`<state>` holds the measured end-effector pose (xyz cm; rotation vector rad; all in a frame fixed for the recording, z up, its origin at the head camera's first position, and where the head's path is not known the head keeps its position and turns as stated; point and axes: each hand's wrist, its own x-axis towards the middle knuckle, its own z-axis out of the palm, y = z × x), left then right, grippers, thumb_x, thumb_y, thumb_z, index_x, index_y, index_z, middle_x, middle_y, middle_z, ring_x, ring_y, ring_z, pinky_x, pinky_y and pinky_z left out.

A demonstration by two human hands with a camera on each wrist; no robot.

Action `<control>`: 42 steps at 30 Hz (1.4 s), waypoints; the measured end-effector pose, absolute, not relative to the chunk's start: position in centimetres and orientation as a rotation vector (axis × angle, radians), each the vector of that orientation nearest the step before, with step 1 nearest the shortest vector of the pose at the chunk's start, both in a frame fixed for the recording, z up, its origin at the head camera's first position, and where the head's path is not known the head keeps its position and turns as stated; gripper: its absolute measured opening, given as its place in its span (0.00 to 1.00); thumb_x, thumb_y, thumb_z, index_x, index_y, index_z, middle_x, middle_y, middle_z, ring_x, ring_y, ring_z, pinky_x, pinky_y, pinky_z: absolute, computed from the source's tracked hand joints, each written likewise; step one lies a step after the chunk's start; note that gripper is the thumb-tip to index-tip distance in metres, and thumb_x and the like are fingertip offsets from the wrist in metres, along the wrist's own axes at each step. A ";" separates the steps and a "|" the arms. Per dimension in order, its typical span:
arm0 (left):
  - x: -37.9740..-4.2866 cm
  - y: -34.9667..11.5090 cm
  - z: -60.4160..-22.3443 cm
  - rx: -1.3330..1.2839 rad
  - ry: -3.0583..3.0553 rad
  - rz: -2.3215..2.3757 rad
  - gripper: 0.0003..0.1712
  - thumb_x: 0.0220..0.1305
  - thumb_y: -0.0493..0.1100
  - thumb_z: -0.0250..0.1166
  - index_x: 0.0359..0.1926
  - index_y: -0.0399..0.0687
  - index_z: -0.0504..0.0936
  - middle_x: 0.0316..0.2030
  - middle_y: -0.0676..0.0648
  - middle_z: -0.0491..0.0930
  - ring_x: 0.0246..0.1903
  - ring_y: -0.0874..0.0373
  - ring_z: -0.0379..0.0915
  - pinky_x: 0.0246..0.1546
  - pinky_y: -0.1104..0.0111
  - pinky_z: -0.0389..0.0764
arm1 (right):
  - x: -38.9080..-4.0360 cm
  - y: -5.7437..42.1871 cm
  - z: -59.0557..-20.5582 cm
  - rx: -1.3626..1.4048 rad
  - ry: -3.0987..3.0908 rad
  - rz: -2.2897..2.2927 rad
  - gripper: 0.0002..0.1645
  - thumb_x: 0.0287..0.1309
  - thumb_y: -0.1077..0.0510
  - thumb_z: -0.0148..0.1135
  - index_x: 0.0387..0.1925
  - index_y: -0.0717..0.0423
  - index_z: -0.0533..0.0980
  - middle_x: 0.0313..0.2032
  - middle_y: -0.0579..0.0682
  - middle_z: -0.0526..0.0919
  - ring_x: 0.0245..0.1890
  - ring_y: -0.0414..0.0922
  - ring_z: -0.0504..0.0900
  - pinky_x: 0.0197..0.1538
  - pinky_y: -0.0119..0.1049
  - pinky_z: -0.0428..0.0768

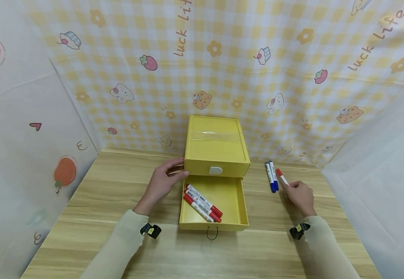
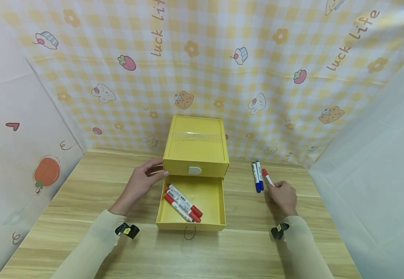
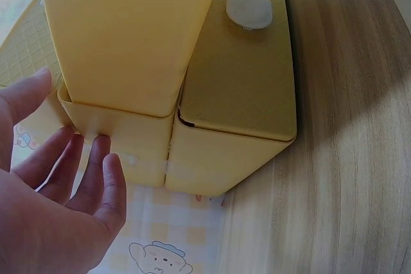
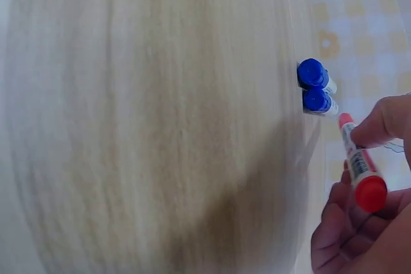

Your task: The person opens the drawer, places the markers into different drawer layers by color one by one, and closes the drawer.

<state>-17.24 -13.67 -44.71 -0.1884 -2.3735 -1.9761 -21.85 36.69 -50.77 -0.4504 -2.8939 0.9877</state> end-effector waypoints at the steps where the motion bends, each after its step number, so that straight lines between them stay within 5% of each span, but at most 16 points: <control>1: -17.2 -13.7 -44.7 -0.188 -2.374 -1.976 0.32 0.73 0.42 0.77 0.74 0.40 0.80 0.71 0.39 0.79 0.68 0.41 0.79 0.67 0.50 0.82 | -21.8 36.7 -50.8 -0.446 -2.875 0.988 0.25 0.70 0.47 0.69 0.48 0.69 0.82 0.33 0.56 0.86 0.30 0.48 0.80 0.28 0.37 0.77; 16: -17.3 -13.7 -44.8 -0.186 -2.372 -1.975 0.32 0.73 0.42 0.77 0.74 0.40 0.80 0.71 0.40 0.80 0.68 0.41 0.79 0.67 0.51 0.82 | -21.2 35.4 -50.1 -0.334 -2.739 0.975 0.17 0.70 0.53 0.66 0.47 0.64 0.79 0.36 0.56 0.83 0.31 0.50 0.77 0.34 0.40 0.75; 42: -17.4 -13.7 -44.9 -0.176 -2.365 -1.990 0.31 0.73 0.41 0.77 0.73 0.42 0.81 0.71 0.40 0.80 0.68 0.41 0.79 0.67 0.51 0.83 | -18.6 30.9 -44.7 -0.112 -2.611 0.961 0.09 0.61 0.59 0.66 0.42 0.58 0.80 0.32 0.53 0.83 0.26 0.48 0.75 0.27 0.36 0.73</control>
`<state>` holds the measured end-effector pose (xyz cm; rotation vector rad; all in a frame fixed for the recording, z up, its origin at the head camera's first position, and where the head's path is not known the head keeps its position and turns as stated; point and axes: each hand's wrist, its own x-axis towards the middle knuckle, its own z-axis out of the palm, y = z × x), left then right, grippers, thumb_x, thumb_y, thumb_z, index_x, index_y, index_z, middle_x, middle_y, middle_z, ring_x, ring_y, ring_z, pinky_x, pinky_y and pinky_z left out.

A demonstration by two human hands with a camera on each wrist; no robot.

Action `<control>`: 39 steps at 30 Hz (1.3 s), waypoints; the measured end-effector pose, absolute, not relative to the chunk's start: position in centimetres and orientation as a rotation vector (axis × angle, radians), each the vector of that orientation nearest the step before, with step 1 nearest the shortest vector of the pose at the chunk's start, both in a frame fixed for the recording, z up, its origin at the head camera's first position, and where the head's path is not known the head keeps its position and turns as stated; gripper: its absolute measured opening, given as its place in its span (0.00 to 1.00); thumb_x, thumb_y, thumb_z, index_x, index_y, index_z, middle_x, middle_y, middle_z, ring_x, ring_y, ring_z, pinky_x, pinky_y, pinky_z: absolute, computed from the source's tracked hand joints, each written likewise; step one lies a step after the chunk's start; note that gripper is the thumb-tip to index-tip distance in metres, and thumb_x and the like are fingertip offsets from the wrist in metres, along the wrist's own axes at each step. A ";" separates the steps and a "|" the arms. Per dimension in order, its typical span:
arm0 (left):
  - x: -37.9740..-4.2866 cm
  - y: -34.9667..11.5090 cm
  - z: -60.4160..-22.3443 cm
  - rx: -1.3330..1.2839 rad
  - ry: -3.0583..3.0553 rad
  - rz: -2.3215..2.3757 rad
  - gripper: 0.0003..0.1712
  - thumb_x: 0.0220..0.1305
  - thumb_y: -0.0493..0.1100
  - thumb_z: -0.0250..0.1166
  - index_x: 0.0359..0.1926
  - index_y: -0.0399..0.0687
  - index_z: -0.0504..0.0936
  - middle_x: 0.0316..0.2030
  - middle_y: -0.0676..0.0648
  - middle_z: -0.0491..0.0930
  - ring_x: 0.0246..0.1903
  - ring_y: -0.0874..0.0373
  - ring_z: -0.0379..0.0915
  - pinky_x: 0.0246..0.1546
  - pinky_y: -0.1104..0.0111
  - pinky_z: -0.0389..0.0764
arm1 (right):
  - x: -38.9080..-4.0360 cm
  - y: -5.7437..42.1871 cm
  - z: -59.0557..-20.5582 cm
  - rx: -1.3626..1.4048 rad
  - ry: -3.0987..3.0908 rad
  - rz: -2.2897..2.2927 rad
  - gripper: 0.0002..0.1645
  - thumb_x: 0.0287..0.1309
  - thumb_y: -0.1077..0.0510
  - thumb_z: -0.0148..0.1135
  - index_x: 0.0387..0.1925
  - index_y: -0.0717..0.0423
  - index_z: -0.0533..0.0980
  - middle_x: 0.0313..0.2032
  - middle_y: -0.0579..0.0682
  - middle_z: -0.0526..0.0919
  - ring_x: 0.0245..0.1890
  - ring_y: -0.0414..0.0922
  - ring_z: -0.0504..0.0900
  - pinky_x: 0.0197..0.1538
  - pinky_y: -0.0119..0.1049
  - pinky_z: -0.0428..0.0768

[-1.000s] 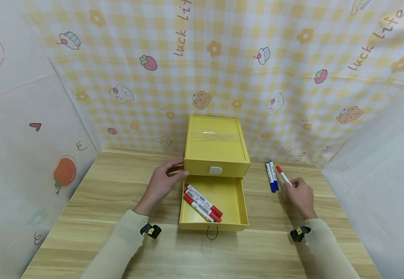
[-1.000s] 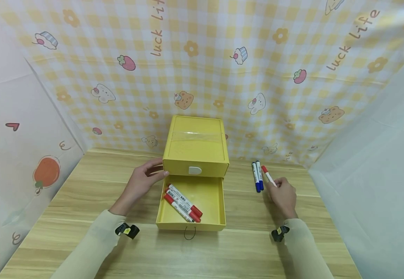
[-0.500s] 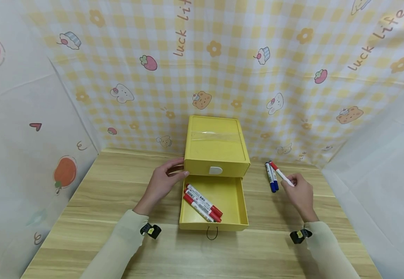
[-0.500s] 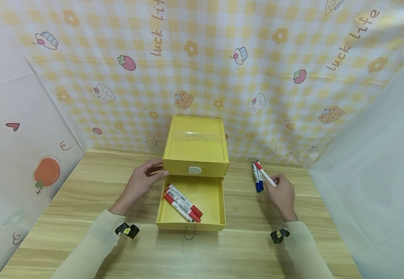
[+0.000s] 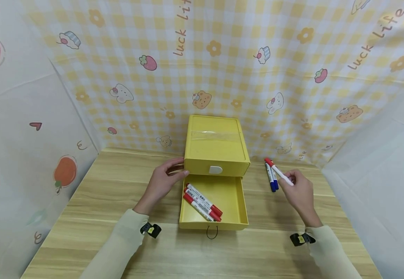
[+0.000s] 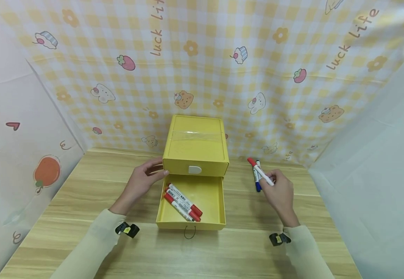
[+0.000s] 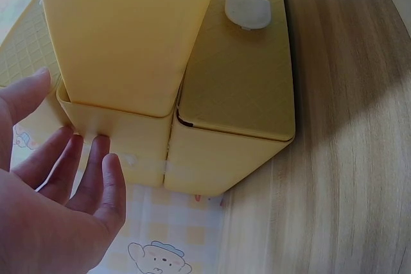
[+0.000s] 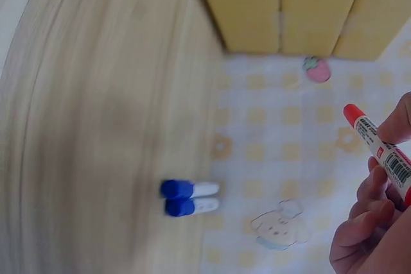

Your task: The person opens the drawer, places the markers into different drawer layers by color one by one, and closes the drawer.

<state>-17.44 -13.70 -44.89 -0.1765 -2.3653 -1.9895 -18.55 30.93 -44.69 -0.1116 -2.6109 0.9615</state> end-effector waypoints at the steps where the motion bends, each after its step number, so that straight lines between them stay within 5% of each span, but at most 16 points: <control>1: -17.4 -13.7 -44.9 -0.176 -2.365 -1.991 0.31 0.73 0.41 0.77 0.73 0.42 0.81 0.71 0.40 0.80 0.68 0.41 0.79 0.67 0.51 0.83 | -18.4 30.8 -44.5 -0.098 -2.607 0.961 0.09 0.61 0.59 0.66 0.42 0.58 0.80 0.31 0.54 0.83 0.26 0.48 0.75 0.26 0.36 0.73; 39: -17.4 -13.6 -44.6 -0.180 -2.368 -1.987 0.31 0.73 0.40 0.77 0.73 0.41 0.81 0.71 0.40 0.79 0.68 0.42 0.78 0.67 0.52 0.83 | -13.4 23.2 -36.8 0.708 -2.296 0.977 0.11 0.49 0.69 0.67 0.35 0.55 0.81 0.23 0.39 0.76 0.19 0.35 0.68 0.20 0.26 0.66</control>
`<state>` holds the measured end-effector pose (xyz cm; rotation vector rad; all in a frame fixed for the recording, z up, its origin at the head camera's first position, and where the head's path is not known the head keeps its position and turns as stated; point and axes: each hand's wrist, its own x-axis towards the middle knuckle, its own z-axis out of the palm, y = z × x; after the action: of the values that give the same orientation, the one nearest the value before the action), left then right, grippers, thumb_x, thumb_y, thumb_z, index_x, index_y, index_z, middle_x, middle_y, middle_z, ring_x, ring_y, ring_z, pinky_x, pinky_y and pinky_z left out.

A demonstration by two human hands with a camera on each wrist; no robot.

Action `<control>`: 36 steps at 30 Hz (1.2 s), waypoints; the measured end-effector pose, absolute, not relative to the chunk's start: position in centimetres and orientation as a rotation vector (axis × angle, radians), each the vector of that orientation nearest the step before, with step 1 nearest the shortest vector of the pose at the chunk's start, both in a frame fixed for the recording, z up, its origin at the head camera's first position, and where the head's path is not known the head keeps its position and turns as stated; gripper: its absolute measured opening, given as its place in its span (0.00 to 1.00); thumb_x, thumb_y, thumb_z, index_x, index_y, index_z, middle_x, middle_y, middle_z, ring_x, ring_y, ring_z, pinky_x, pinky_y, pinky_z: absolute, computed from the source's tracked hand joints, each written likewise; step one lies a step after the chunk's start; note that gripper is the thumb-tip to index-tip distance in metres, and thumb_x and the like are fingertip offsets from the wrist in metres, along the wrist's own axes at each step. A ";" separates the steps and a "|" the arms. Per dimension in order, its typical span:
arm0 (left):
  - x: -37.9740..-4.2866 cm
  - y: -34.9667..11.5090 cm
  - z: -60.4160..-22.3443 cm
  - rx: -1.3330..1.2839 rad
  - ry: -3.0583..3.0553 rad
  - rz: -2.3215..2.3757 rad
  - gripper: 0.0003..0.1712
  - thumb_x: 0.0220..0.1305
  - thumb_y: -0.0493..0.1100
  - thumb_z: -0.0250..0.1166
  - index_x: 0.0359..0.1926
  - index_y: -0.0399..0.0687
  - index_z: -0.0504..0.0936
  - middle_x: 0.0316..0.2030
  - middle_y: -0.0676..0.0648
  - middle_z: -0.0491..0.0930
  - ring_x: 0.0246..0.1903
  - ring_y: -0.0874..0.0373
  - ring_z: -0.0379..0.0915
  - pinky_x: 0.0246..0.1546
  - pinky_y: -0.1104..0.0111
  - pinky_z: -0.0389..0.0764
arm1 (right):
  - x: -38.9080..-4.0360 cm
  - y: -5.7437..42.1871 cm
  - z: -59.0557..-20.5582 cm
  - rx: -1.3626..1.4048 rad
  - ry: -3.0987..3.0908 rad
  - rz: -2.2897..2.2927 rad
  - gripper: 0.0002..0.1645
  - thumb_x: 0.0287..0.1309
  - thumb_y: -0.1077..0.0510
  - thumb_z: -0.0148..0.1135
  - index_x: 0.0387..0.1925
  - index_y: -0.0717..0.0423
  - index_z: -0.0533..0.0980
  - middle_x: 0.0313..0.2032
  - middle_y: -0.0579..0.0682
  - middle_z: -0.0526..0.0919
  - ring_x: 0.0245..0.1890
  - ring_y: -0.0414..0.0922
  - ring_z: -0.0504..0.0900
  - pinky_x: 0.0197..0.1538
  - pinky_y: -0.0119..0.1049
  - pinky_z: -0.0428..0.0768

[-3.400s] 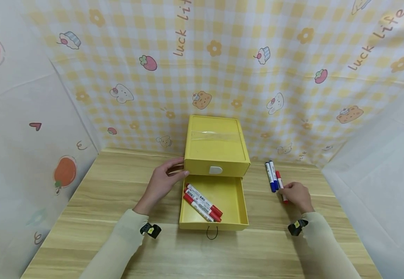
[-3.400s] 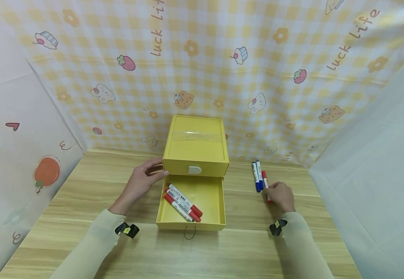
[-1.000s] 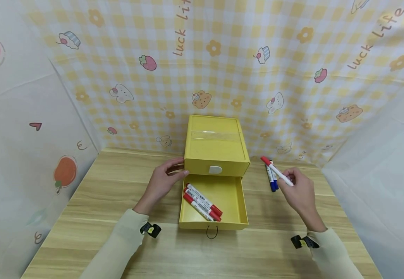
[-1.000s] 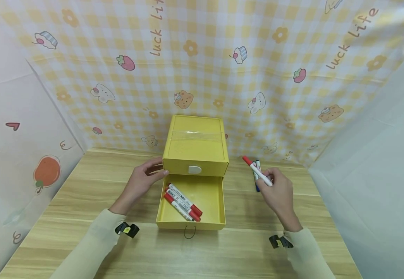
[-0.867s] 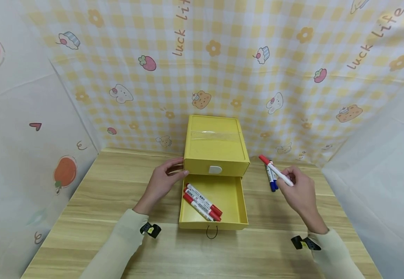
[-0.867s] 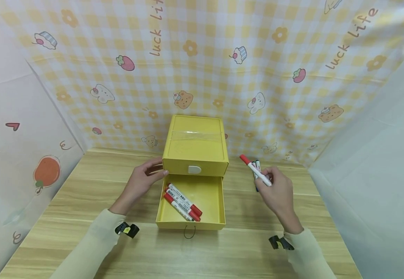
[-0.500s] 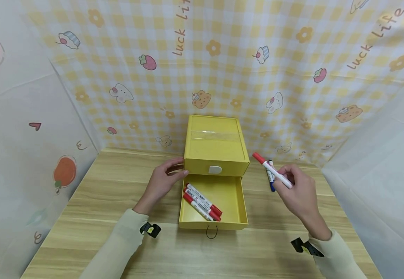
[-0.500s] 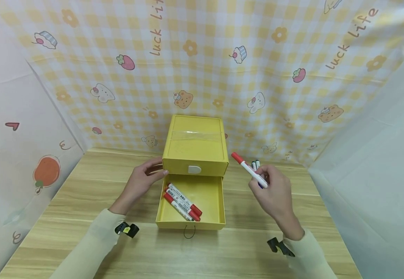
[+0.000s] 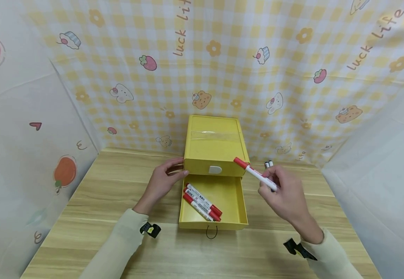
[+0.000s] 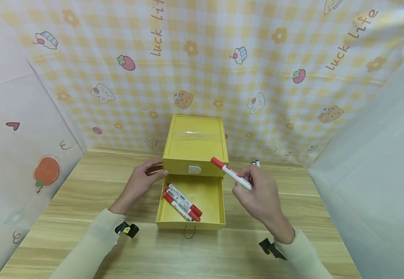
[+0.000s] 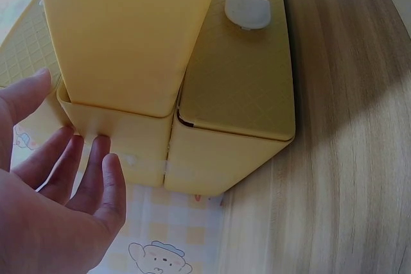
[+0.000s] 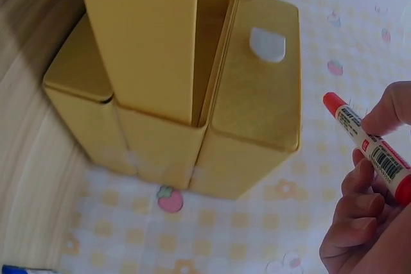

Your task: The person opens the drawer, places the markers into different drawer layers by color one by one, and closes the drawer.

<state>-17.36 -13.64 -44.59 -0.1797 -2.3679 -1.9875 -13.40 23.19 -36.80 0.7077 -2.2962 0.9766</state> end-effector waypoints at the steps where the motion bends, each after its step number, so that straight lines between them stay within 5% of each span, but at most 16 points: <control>1: -17.4 -13.6 -44.6 -0.178 -2.368 -1.988 0.31 0.73 0.40 0.77 0.73 0.41 0.81 0.71 0.40 0.79 0.68 0.42 0.79 0.67 0.52 0.83 | -13.3 22.9 -36.8 0.724 -2.301 0.968 0.11 0.49 0.69 0.67 0.35 0.54 0.81 0.23 0.39 0.75 0.19 0.35 0.67 0.21 0.26 0.66; 19: -17.5 -13.7 -44.6 -0.213 -2.361 -1.983 0.30 0.73 0.39 0.76 0.73 0.40 0.81 0.71 0.40 0.80 0.68 0.42 0.79 0.67 0.52 0.83 | -13.7 18.1 -36.1 0.940 -2.446 0.620 0.12 0.46 0.61 0.69 0.36 0.50 0.79 0.27 0.38 0.74 0.24 0.37 0.69 0.25 0.32 0.70; 36: -17.5 -13.8 -44.8 -0.219 -2.356 -1.988 0.30 0.73 0.40 0.76 0.72 0.41 0.82 0.71 0.40 0.80 0.68 0.42 0.79 0.67 0.51 0.83 | -15.2 15.5 -35.2 1.021 -2.711 0.238 0.07 0.57 0.53 0.73 0.33 0.47 0.81 0.25 0.37 0.78 0.18 0.36 0.67 0.16 0.32 0.63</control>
<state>-17.50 -13.78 -44.76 -0.2188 -2.3561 -1.9881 -15.19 15.46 -35.16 1.0215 -2.7112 0.2380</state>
